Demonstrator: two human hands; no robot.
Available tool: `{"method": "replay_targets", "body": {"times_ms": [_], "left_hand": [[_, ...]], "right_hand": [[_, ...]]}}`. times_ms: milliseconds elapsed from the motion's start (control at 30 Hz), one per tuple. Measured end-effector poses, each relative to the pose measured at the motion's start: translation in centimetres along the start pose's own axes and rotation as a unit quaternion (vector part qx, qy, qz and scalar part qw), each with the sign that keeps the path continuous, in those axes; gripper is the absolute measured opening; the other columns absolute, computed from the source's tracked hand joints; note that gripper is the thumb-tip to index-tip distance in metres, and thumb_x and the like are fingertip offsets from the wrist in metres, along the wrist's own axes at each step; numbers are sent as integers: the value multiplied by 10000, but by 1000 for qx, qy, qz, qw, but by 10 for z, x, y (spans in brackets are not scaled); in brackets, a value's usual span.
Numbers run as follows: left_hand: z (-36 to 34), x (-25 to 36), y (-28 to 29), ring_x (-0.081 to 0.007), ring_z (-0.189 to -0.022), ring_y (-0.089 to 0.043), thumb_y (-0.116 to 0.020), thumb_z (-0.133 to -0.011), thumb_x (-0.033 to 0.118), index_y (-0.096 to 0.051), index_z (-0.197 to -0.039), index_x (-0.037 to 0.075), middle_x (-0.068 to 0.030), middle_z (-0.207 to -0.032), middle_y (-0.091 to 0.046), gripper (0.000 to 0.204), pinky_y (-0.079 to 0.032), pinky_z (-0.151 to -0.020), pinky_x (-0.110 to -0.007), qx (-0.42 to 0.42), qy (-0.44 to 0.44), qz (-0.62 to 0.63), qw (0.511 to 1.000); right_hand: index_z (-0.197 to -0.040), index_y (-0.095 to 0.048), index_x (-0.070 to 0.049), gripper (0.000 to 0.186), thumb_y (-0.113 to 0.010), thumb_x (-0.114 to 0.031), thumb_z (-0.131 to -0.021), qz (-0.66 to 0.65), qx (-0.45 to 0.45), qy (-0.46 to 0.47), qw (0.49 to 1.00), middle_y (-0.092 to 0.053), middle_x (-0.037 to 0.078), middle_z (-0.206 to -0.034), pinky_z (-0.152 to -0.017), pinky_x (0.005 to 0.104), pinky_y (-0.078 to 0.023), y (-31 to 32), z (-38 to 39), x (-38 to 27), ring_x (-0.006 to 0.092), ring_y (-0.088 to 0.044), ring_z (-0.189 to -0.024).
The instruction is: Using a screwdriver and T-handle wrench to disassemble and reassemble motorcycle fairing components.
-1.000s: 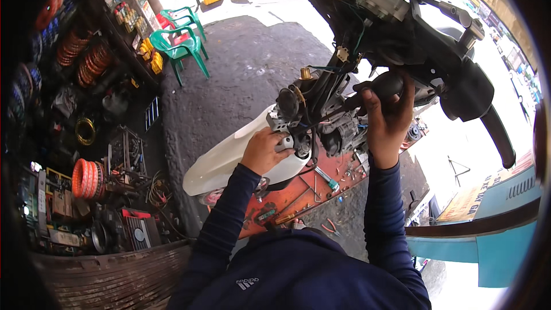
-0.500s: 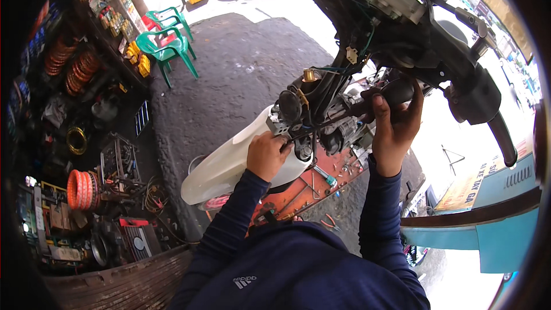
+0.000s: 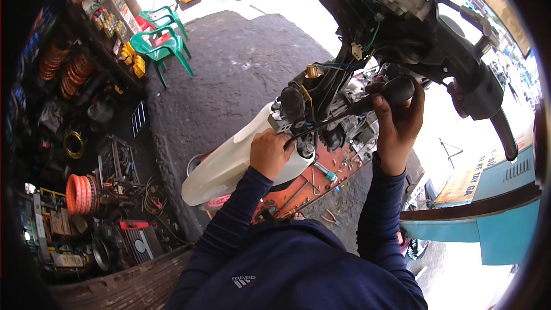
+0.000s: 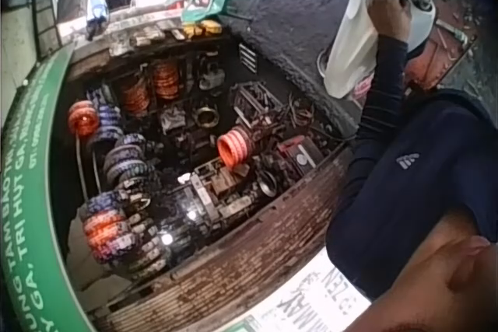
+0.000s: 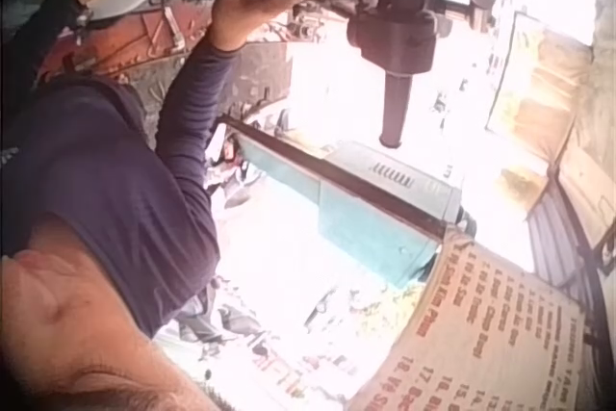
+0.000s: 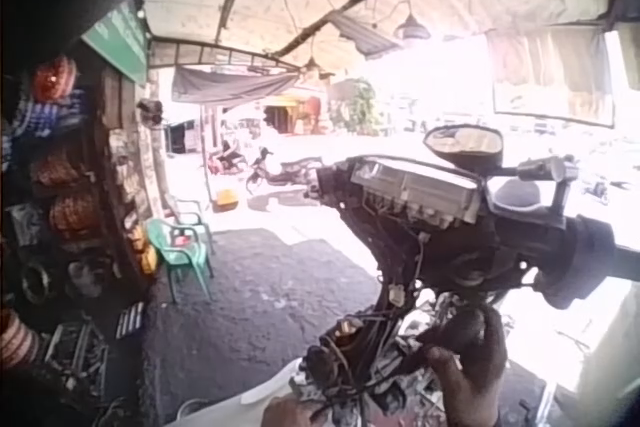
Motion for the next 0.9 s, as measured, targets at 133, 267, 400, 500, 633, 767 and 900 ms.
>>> {"method": "replay_targets", "body": {"times_ms": [133, 267, 400, 500, 633, 767, 900], "left_hand": [[-2, 4, 7, -259, -749, -561, -675, -736, 251, -673, -839, 60, -78, -725, -603, 217, -408, -654, -400, -55, 33, -7, 998], [7, 5, 33, -269, -931, -550, -737, -669, 347, -651, -983, 36, -117, -955, -605, 450, -417, -783, -402, -86, 32, 29, 995], [19, 0, 47, -304, -1224, -378, -790, -499, 542, -585, -1167, 55, -152, -1301, -437, 852, -271, -994, -487, -100, 39, -101, 989], [23, 2, 43, -285, -1202, -396, -765, -517, 559, -590, -1181, 76, -129, -1290, -463, 839, -279, -980, -457, -96, 14, -142, 985], [24, 2, 40, -284, -1201, -396, -750, -532, 568, -593, -1179, 80, -125, -1282, -475, 826, -284, -966, -460, -72, -1, -149, 986], [25, 2, 43, -277, -1152, -447, -749, -562, 536, -621, -1117, 78, -109, -1224, -526, 731, -311, -949, -452, -50, -11, -138, 989], [21, 3, 57, -274, -927, -592, -779, -659, 238, -659, -971, 45, -88, -992, -640, 387, -439, -835, -389, -8, 12, 106, 994]], "right_hand": [[-988, -472, 4, 191, -608, -53, -866, 5, 32, -42, 999, -583, 80, -861, -723, 266, -464, -9, 1, -2, 135, -570, -795], [-910, -474, -20, 97, -509, -109, -926, -261, 93, -156, 948, -515, 38, -731, -586, 258, -421, -40, 3, 17, 126, -494, -629], [-868, -439, -63, 106, -501, -127, -924, -293, 81, -120, 945, -398, -2, -627, -476, 258, -328, -55, 3, 30, 91, -387, -517], [-835, -420, -84, 146, -519, -158, -913, -357, -7, -132, 925, -343, -13, -573, -420, 252, -268, -57, 1, 36, 78, -322, -457], [-773, -398, -104, 229, -553, -229, -887, -505, -157, -124, 839, -310, -22, -524, -391, 241, -229, -46, -5, 35, 68, -268, -420], [-729, -360, -126, 356, -587, -366, -862, -464, -25, -147, 873, -304, -44, -518, -388, 229, -210, -41, 9, 45, 59, -244, -412], [-706, -344, -145, 525, -534, -620, -823, -530, -169, -76, 827, -269, -62, -510, -386, 215, -206, -43, 3, 42, 48, -229, -406]]}}
Point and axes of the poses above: each hand's wrist, its own z-axis away from the middle knuckle, its own y-axis out of the back of the hand, x = y × z, the point moved 3 cm from there along -z, towards the middle knuckle
